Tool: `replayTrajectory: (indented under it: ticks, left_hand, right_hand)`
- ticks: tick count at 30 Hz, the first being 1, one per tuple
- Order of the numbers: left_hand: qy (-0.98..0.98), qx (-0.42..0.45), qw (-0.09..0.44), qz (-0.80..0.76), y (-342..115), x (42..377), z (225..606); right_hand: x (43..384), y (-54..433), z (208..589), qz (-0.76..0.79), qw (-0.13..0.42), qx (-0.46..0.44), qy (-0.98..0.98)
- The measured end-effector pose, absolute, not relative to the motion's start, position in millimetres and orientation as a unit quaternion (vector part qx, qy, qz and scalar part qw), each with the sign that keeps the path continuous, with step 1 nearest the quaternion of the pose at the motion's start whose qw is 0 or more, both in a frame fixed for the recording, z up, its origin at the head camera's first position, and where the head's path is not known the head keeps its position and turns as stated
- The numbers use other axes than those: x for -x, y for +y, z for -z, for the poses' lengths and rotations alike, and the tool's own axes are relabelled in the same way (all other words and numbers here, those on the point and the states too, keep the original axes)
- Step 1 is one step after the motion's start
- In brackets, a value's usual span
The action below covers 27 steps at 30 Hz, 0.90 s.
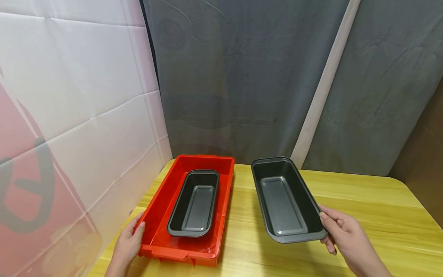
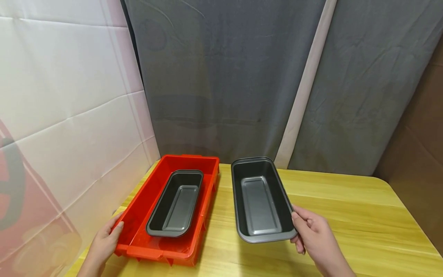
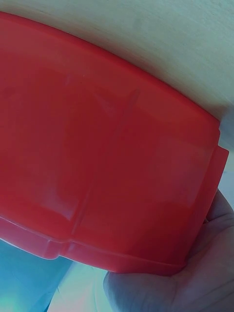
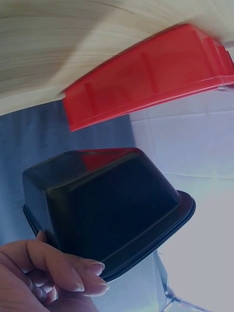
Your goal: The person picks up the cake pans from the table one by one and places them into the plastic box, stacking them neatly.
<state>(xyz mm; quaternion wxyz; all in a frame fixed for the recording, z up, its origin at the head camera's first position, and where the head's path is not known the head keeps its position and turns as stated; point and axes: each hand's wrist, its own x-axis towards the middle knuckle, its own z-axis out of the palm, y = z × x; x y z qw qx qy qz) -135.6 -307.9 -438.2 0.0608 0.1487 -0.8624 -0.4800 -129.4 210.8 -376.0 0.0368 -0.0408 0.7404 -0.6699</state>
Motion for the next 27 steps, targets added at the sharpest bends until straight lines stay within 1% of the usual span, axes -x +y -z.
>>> replayTrajectory:
  ticks: [10,27]
  left_hand:
    - [-0.857,-0.153,0.053,0.488,-308.7,134.3,438.3]
    - [-0.855,-0.146,0.056,0.494,-310.0,135.7,439.3]
  right_hand:
    - [132.1,202.0,372.3,0.658,0.041,0.016,0.751]
    - [139.2,189.5,370.1,0.674,0.058,0.06,0.734]
